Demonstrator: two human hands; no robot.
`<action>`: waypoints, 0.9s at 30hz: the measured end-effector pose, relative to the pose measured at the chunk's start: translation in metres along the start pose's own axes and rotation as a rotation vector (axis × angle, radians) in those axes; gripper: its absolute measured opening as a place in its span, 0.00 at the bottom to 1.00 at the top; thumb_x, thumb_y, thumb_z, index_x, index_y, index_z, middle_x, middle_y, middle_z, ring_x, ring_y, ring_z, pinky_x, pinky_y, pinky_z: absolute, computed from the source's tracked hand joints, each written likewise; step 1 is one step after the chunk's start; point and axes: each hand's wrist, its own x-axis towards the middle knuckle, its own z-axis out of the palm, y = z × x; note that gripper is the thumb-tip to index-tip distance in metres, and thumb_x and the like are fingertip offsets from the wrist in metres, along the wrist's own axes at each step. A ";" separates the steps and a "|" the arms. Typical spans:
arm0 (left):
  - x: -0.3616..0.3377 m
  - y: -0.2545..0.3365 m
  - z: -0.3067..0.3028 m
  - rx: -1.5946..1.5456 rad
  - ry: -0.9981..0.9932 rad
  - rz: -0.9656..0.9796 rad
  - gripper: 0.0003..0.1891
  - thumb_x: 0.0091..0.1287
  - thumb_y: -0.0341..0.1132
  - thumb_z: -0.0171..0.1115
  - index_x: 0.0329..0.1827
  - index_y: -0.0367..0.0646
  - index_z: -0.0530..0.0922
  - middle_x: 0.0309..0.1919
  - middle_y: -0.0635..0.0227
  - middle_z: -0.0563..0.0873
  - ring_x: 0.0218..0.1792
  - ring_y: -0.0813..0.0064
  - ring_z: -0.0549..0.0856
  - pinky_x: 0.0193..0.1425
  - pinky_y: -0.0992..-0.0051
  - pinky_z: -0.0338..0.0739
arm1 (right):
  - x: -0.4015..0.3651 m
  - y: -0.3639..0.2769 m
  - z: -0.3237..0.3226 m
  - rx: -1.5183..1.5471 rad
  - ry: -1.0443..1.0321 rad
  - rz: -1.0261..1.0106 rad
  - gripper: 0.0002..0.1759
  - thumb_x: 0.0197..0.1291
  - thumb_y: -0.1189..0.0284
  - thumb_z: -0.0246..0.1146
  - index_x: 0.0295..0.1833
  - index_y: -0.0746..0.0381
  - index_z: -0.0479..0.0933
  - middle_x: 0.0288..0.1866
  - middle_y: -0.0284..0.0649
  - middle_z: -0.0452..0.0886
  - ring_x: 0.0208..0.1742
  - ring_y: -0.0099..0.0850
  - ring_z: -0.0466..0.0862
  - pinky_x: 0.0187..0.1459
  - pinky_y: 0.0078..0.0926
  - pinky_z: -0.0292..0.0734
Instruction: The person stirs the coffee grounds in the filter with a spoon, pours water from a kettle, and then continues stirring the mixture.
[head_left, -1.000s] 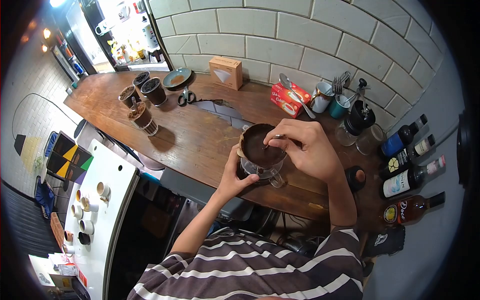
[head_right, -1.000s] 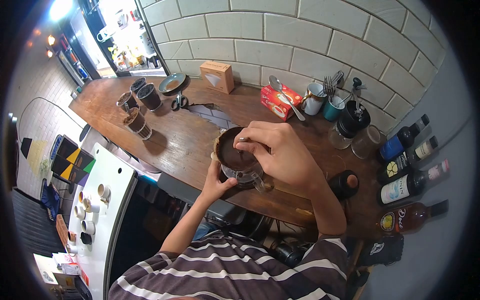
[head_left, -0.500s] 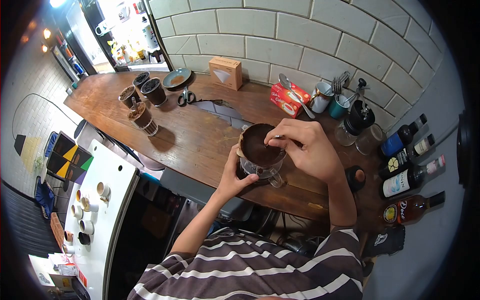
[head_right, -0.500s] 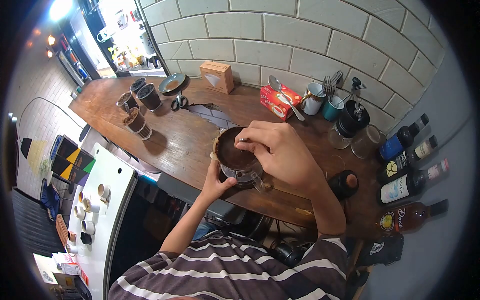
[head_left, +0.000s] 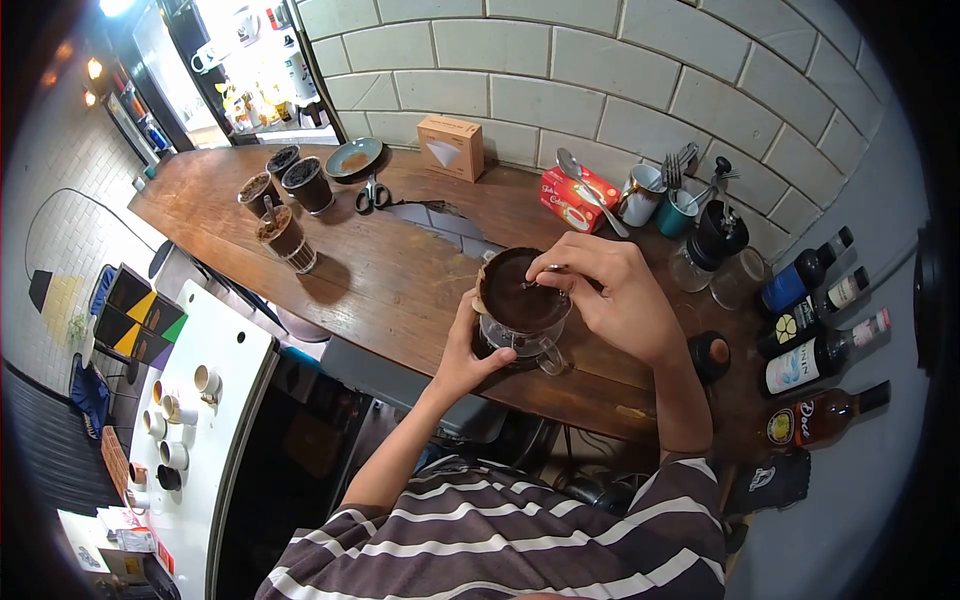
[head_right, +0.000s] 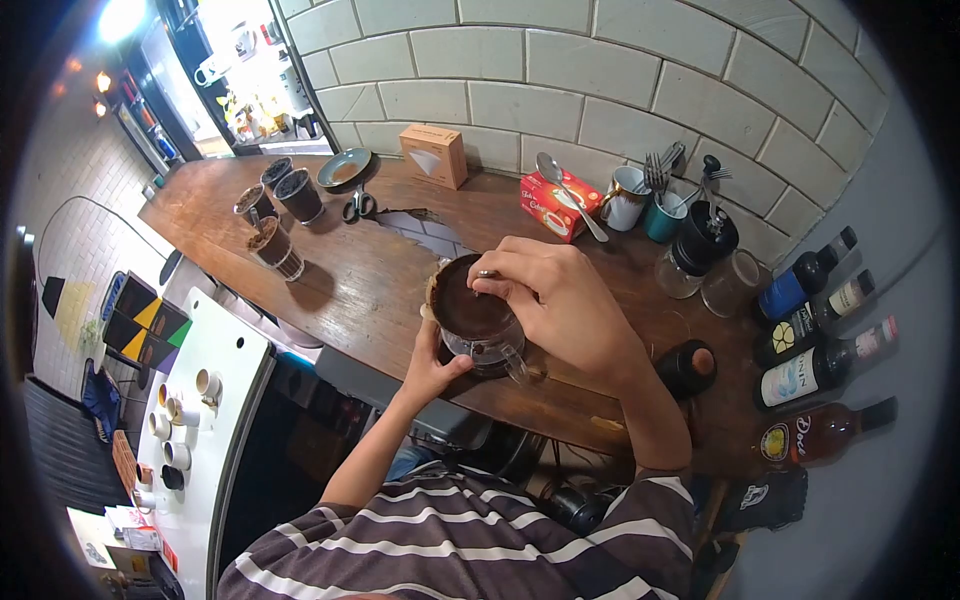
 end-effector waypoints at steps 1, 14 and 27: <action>0.000 0.001 0.000 -0.014 -0.001 -0.003 0.48 0.54 0.49 0.76 0.72 0.35 0.59 0.63 0.59 0.69 0.68 0.66 0.69 0.73 0.67 0.60 | -0.001 0.000 0.000 0.031 -0.008 0.022 0.05 0.58 0.83 0.64 0.40 0.67 0.82 0.34 0.43 0.83 0.34 0.36 0.85 0.38 0.28 0.79; 0.000 0.000 0.000 -0.001 -0.003 0.018 0.48 0.54 0.49 0.76 0.72 0.36 0.59 0.63 0.60 0.69 0.68 0.67 0.68 0.73 0.68 0.60 | 0.000 0.000 -0.004 0.067 -0.055 0.036 0.07 0.59 0.81 0.65 0.43 0.68 0.81 0.36 0.45 0.83 0.36 0.41 0.84 0.39 0.32 0.77; 0.000 -0.002 0.000 -0.019 -0.001 0.006 0.48 0.54 0.49 0.76 0.72 0.36 0.58 0.63 0.60 0.70 0.67 0.67 0.69 0.73 0.68 0.60 | -0.001 0.000 -0.002 -0.005 0.004 0.013 0.05 0.58 0.82 0.65 0.40 0.66 0.83 0.34 0.42 0.85 0.33 0.35 0.86 0.38 0.27 0.79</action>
